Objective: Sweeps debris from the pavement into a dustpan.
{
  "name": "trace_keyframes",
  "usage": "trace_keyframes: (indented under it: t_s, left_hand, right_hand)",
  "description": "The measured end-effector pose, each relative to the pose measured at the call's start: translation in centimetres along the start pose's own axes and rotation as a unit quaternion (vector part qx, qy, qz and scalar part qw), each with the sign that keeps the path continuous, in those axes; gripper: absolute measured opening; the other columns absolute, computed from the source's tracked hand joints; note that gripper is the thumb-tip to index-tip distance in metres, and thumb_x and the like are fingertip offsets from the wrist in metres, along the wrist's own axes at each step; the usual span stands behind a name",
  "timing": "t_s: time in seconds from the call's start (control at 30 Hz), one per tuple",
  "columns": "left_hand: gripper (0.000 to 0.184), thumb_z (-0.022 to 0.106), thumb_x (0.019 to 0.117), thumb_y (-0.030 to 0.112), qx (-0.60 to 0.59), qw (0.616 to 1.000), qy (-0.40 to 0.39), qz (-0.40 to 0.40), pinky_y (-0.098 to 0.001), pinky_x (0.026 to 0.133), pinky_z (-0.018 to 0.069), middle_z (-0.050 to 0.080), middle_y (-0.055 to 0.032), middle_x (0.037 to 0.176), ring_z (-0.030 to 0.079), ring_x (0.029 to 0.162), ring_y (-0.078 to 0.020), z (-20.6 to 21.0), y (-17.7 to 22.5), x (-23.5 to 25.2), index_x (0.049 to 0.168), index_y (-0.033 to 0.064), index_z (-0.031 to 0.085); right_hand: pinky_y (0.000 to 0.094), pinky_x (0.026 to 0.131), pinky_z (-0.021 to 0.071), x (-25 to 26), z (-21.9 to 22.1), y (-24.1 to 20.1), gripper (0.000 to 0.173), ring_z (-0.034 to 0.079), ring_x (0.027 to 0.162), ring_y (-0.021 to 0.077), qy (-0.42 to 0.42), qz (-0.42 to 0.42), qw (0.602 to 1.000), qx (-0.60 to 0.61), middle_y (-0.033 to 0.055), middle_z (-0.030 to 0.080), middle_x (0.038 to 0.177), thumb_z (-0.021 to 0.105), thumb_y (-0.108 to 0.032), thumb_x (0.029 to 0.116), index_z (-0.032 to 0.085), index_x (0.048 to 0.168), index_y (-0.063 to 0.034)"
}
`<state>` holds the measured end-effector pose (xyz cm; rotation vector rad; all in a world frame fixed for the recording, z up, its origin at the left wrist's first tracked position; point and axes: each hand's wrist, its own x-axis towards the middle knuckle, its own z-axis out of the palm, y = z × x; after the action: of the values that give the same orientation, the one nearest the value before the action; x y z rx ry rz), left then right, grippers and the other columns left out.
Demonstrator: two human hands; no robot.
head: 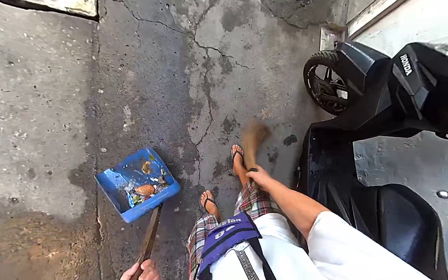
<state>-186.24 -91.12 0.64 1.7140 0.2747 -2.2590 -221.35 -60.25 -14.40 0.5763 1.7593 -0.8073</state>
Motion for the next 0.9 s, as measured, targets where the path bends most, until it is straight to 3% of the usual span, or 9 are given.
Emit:
trace_keyframes:
  t_s: [0.1, 0.23, 0.4, 0.5, 0.6, 0.67, 0.77, 0.83, 0.9]
  left_hand:
    - [0.032, 0.042, 0.1015, 0.024, 0.011, 1.0, -0.018, 0.021, -0.0214, 0.048, 0.0554, 0.064, -0.0101, 0.074, 0.064, 0.055, -0.0128, 6.0, -2.1, 2.4, 0.094, -0.001, 0.061]
    - [0.03, 0.046, 0.0994, 0.021, -0.011, 0.997, -0.061, 0.053, -0.0219, 0.051, 0.0567, 0.066, -0.0131, 0.077, 0.066, 0.057, -0.0152, 13.7, -5.1, 5.8, 0.094, -0.0041, 0.062]
    - [0.034, 0.042, 0.1004, 0.021, -0.024, 0.994, -0.072, 0.079, -0.0208, 0.05, 0.0556, 0.065, -0.0129, 0.075, 0.065, 0.056, -0.015, 21.8, -8.0, 9.4, 0.09, -0.0049, 0.06]
    - [0.033, 0.043, 0.1002, 0.023, -0.011, 0.996, -0.068, 0.064, -0.0224, 0.051, 0.0563, 0.065, -0.013, 0.076, 0.065, 0.057, -0.0165, 24.7, -8.9, 11.8, 0.09, -0.0034, 0.06]
    - [0.034, 0.043, 0.1002, 0.023, 0.026, 0.998, -0.037, 0.049, -0.0225, 0.05, 0.0564, 0.065, -0.0126, 0.075, 0.065, 0.056, -0.0165, 28.0, -9.9, 13.1, 0.088, -0.0029, 0.06]
    - [0.034, 0.04, 0.1022, 0.025, 0.057, 0.997, -0.006, 0.044, -0.0209, 0.05, 0.0554, 0.063, -0.0098, 0.074, 0.064, 0.055, -0.0141, 30.0, -10.4, 13.1, 0.088, 0.0003, 0.058]
    - [0.035, 0.04, 0.1023, 0.026, 0.071, 0.997, 0.009, 0.04, -0.0201, 0.05, 0.0554, 0.064, -0.0095, 0.074, 0.064, 0.056, -0.0136, 31.7, -10.0, 13.3, 0.088, 0.0006, 0.059]
    - [0.035, 0.041, 0.1021, 0.027, 0.07, 0.996, 0.013, 0.051, -0.0199, 0.049, 0.0554, 0.064, -0.0095, 0.073, 0.064, 0.055, -0.0136, 32.3, -9.2, 13.3, 0.088, 0.0009, 0.059]
    - [0.036, 0.04, 0.1024, 0.028, 0.057, 0.997, 0.014, 0.058, -0.0202, 0.048, 0.0551, 0.063, -0.0095, 0.072, 0.064, 0.054, -0.014, 33.2, -8.5, 13.4, 0.087, 0.0015, 0.059]
  right_hand:
    - [0.0578, 0.107, 0.0473, 0.8, -1.1, -6.1, 0.081, 0.06, 0.127, 0.0355, -0.092, -0.124, 0.963, -0.22, 0.0209, 0.059, 0.141, 0.075, -0.038, 0.0917, 0.036, 0.161, -0.0203]
    - [0.0579, 0.103, 0.0509, -1.0, -9.3, -8.4, 0.084, 0.065, 0.12, 0.0337, -0.069, -0.216, 0.954, -0.198, 0.0191, 0.063, 0.136, 0.076, -0.041, 0.0911, 0.031, 0.162, -0.0312]
    - [0.0473, 0.066, 0.059, -1.7, -18.4, -4.0, 0.075, 0.068, 0.078, 0.0299, 0.101, -0.067, 0.99, 0.073, 0.0245, 0.061, 0.126, 0.062, -0.034, 0.1021, 0.022, 0.164, -0.0198]
    - [0.0443, 0.064, 0.058, 1.4, -22.0, -5.3, 0.072, 0.066, 0.079, 0.0306, 0.191, 0.055, 0.946, 0.257, 0.0244, 0.057, 0.129, 0.056, -0.035, 0.1057, 0.017, 0.164, -0.0192]
    - [0.0391, 0.059, 0.0552, 5.4, -22.1, -8.7, 0.061, 0.064, 0.072, 0.0274, 0.177, 0.087, 0.923, 0.329, 0.0219, 0.06, 0.108, 0.054, -0.038, 0.1064, 0.027, 0.156, -0.0159]
    - [0.041, 0.065, 0.0562, 5.7, -19.8, -11.5, 0.06, 0.065, 0.078, 0.0274, 0.121, 0.047, 0.971, 0.201, 0.0226, 0.063, 0.111, 0.056, -0.031, 0.1053, 0.03, 0.155, -0.0093]
    - [0.053, 0.113, 0.0404, 2.2, -19.0, -19.8, 0.057, 0.052, 0.136, 0.0343, -0.032, 0.075, 0.993, -0.08, 0.0181, 0.048, 0.154, 0.049, -0.018, 0.1099, 0.027, 0.163, -0.0198]
    - [0.0592, 0.091, 0.0569, 6.1, -19.6, -15.9, 0.06, 0.069, 0.11, 0.0396, -0.018, -0.223, 0.956, -0.189, 0.0251, 0.067, 0.126, 0.062, -0.024, 0.1013, 0.042, 0.157, -0.0181]
    - [0.0665, 0.091, 0.0534, 5.5, -21.4, -18.0, 0.074, 0.069, 0.108, 0.0414, -0.029, -0.224, 0.944, -0.239, 0.022, 0.07, 0.119, 0.066, -0.03, 0.0988, 0.029, 0.162, -0.0342]
